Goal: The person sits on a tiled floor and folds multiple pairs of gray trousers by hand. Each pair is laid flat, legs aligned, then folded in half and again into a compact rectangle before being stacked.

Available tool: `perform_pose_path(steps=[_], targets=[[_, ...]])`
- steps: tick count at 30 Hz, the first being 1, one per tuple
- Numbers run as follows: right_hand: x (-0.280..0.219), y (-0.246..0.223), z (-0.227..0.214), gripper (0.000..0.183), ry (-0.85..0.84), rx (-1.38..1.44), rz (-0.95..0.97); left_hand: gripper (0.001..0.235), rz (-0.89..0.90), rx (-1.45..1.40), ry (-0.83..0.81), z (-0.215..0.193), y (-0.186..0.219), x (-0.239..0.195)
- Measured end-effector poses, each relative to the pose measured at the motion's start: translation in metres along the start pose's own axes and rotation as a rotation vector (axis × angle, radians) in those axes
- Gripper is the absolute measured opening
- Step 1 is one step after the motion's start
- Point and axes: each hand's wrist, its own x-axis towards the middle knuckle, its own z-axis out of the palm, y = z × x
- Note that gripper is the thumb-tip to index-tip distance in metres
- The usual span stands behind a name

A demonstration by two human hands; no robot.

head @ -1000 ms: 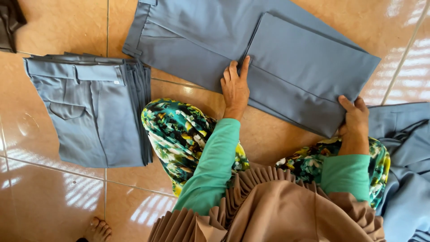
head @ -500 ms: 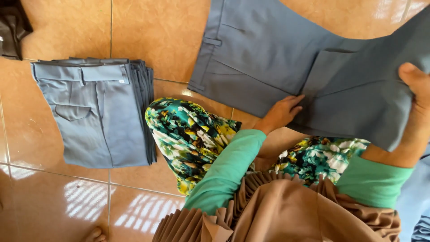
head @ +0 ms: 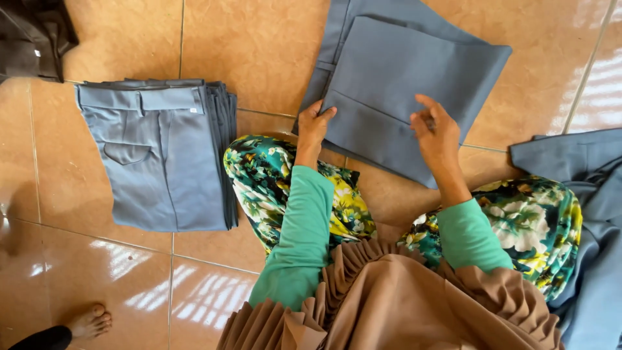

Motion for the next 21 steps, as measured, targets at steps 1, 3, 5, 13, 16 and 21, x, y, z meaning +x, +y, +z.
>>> perform_pose_path(steps=[1,3,5,13,16,21], targets=[[-0.008,0.013,-0.008,0.035,0.1,-0.264,-0.084,0.04,0.071,0.041,0.012,0.003,0.003,-0.003],[-0.019,0.037,-0.015,0.032,0.197,-0.526,-0.169,0.035,0.143,0.084,0.025,0.0,0.016,-0.009],[-0.027,0.061,-0.012,0.05,0.3,-0.858,-0.355,0.034,0.232,0.383,0.18,-0.01,0.032,-0.017],[-0.032,0.089,-0.007,0.057,0.034,-0.97,-0.13,0.061,0.133,0.885,0.314,-0.029,0.001,0.002],[-0.017,0.091,-0.03,0.055,0.08,-0.983,-0.118,0.075,0.113,0.854,0.177,-0.019,0.017,-0.01],[-0.025,0.09,-0.037,0.077,0.083,-1.002,-0.027,0.063,0.248,0.849,0.103,0.004,-0.001,-0.006]])
